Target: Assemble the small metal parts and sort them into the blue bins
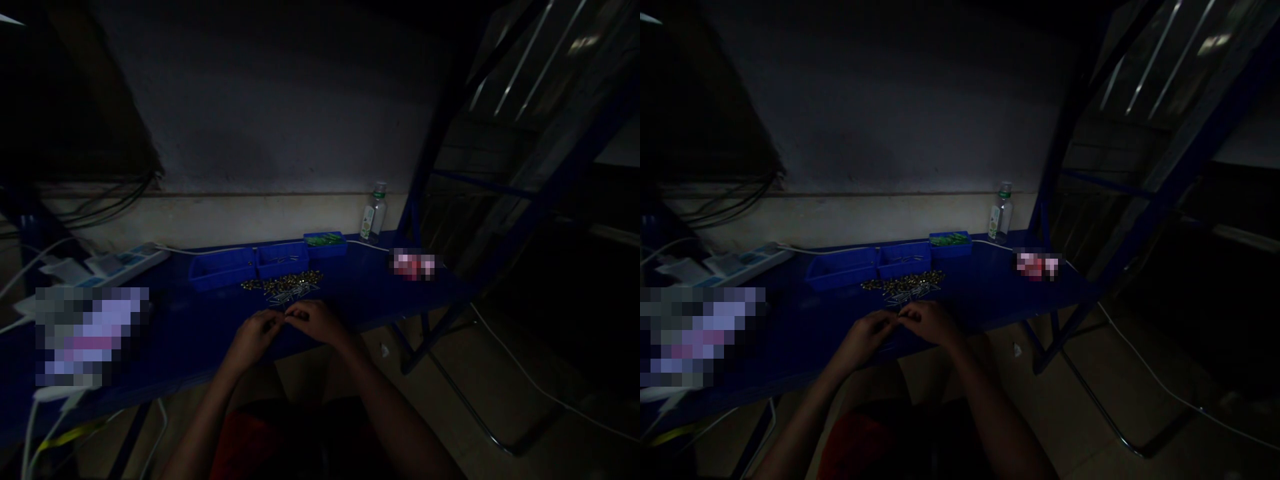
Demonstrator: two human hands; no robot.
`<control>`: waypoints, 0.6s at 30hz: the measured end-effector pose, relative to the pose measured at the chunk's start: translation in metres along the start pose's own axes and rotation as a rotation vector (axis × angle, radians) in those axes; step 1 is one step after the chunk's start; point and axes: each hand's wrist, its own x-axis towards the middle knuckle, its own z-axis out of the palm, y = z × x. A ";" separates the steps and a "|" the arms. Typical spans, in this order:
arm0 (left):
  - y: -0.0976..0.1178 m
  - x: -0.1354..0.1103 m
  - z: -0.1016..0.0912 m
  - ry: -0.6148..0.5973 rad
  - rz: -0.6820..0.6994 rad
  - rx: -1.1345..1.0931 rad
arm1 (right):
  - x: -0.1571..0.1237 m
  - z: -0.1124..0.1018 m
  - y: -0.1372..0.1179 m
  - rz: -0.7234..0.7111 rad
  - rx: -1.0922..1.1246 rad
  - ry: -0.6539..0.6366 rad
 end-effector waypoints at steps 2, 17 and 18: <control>0.001 0.000 -0.001 -0.002 -0.004 -0.011 | 0.000 0.000 0.000 -0.002 -0.004 0.004; 0.004 0.001 -0.002 -0.009 -0.036 -0.019 | -0.001 -0.002 -0.005 0.021 -0.025 -0.014; 0.005 0.000 -0.002 -0.006 -0.042 -0.026 | 0.000 -0.001 -0.004 0.021 -0.019 -0.012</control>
